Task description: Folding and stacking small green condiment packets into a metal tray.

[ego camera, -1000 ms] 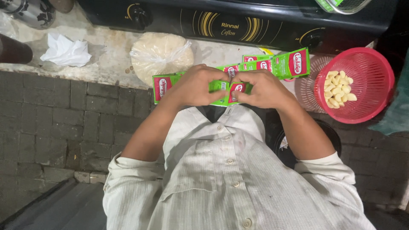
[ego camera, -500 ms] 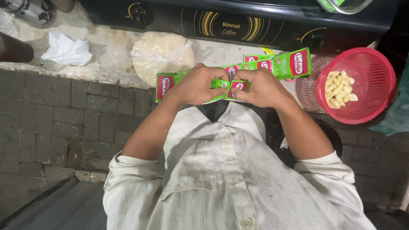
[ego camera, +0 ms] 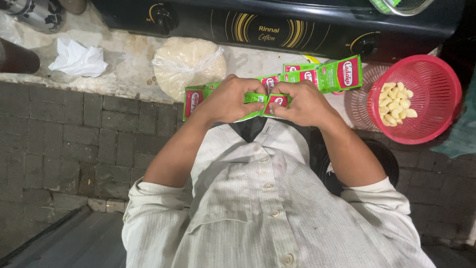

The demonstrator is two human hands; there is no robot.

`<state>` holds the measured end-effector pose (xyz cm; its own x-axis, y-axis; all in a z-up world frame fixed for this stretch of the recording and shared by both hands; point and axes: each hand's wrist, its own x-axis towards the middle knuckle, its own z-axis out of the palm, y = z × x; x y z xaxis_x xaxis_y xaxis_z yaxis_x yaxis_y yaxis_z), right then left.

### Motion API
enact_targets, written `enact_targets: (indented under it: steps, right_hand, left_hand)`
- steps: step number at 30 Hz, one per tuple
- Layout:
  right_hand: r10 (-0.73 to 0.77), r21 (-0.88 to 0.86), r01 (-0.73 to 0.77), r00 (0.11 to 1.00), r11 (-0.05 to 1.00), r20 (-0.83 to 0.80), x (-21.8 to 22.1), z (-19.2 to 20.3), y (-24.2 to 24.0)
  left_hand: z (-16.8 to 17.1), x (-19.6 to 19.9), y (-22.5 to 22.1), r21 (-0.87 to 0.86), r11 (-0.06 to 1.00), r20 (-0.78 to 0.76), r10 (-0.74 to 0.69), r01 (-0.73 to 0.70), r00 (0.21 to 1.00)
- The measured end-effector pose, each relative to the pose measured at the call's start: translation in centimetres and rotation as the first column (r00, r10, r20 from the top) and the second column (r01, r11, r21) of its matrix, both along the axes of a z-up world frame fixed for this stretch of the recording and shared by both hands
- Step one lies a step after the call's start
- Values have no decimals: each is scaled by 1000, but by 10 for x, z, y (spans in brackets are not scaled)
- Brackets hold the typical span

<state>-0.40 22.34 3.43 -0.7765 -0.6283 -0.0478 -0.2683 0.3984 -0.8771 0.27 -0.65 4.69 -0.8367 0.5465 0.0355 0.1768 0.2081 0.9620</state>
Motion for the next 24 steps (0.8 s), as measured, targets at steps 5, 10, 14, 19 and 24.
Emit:
enact_targets:
  steps: [5, 10, 14, 19, 24]
  right_hand:
    - [-9, -10, 9, 1000, 1000, -10, -1, -1, 0]
    - [-15, -30, 15, 1000, 999, -15, 0, -1, -1]
    - [-17, -41, 16, 1000, 999, -6, 0, 0, -1]
    - [-18, -59, 17, 1000, 998, -14, 1, 3, -2]
    - [-28, -94, 29, 1000, 995, 11, 2, 0, 0]
  left_hand:
    - [2, 0, 0, 23, 1000, 4, -1, 1, 1000]
    - [-3, 0, 0, 28, 1000, 1, 7, -7, 1000]
    - [-3, 1, 0, 34, 999, 0, 8, -8, 1000]
    - [-3, 1, 1, 60, 998, -16, 21, -20, 1000]
    - [-12, 2, 1, 89, 995, 9, 45, -46, 999]
